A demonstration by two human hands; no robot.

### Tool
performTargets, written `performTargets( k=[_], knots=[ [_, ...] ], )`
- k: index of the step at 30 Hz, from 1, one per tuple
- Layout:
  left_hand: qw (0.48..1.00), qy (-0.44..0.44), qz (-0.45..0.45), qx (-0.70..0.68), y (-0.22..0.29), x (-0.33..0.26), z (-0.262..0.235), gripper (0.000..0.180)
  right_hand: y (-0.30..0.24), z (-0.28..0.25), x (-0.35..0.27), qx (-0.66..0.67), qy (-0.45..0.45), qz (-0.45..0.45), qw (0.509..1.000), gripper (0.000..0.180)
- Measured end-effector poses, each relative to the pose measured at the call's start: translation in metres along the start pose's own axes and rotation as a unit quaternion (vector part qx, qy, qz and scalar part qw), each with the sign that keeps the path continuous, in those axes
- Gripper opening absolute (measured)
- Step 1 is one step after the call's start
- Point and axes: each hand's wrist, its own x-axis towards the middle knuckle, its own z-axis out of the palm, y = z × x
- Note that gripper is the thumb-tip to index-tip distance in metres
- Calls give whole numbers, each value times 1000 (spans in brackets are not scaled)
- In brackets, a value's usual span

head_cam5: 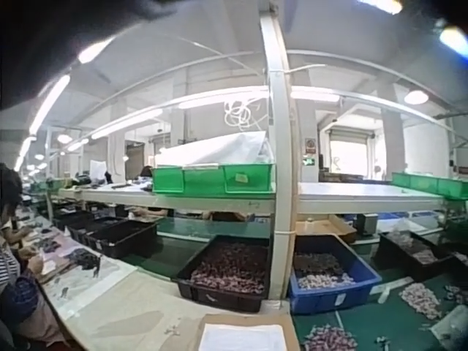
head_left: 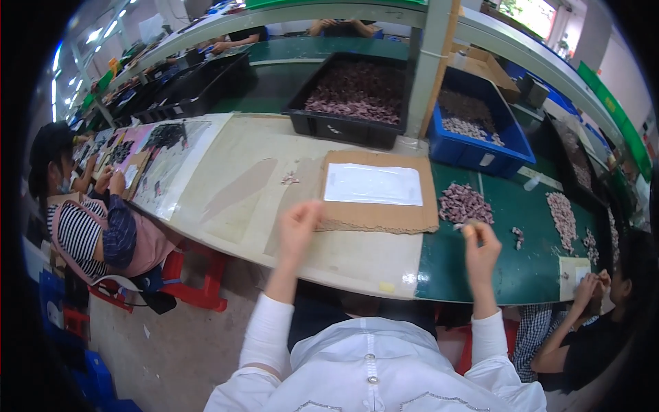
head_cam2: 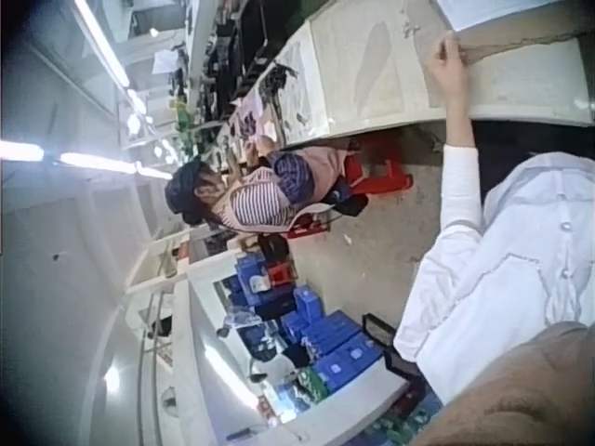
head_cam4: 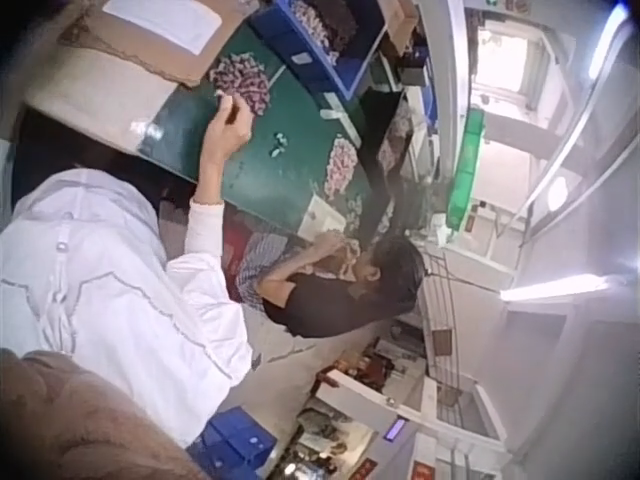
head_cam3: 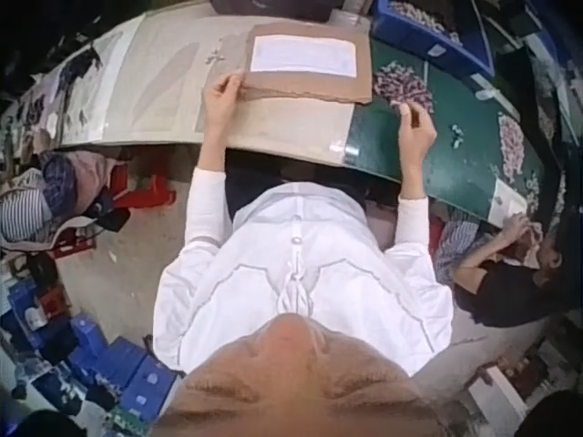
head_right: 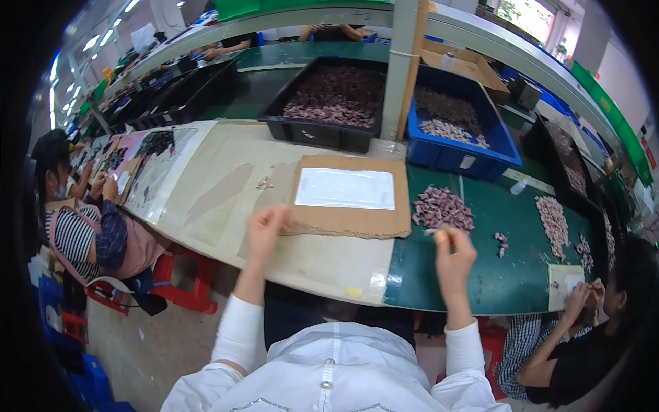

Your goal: Assembling small plastic components by hand at a factory workbench.

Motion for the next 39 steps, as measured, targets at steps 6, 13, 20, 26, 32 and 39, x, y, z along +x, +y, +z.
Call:
performTargets(
  k=[6, 13, 20, 26, 32, 39],
  knots=[
    [820, -29, 223, 527, -17, 92, -64, 28, 91, -57, 39, -188, 86, 61, 976, 14],
    [845, -64, 177, 501, -18, 84, -58, 24, 116, -76, 50, -260, 56, 90, 960, 17],
    [805, 8, 305, 509, 3, 53, -47, 16, 78, -61, 48, -295, 160, -27, 941, 15],
    [973, -3, 108, 205, 11, 7, -13, 15, 38, -30, 3, -268, -17, 79, 960, 14],
    [979, -86, 91, 163, 0, -27, 25, 15, 34, -16, -8, -234, -24, 56, 970, 16],
    [985, -100, 61, 130, -4, -28, 24, 14, 21, -14, -19, -50, -24, 152, 987, 12]
  ],
)
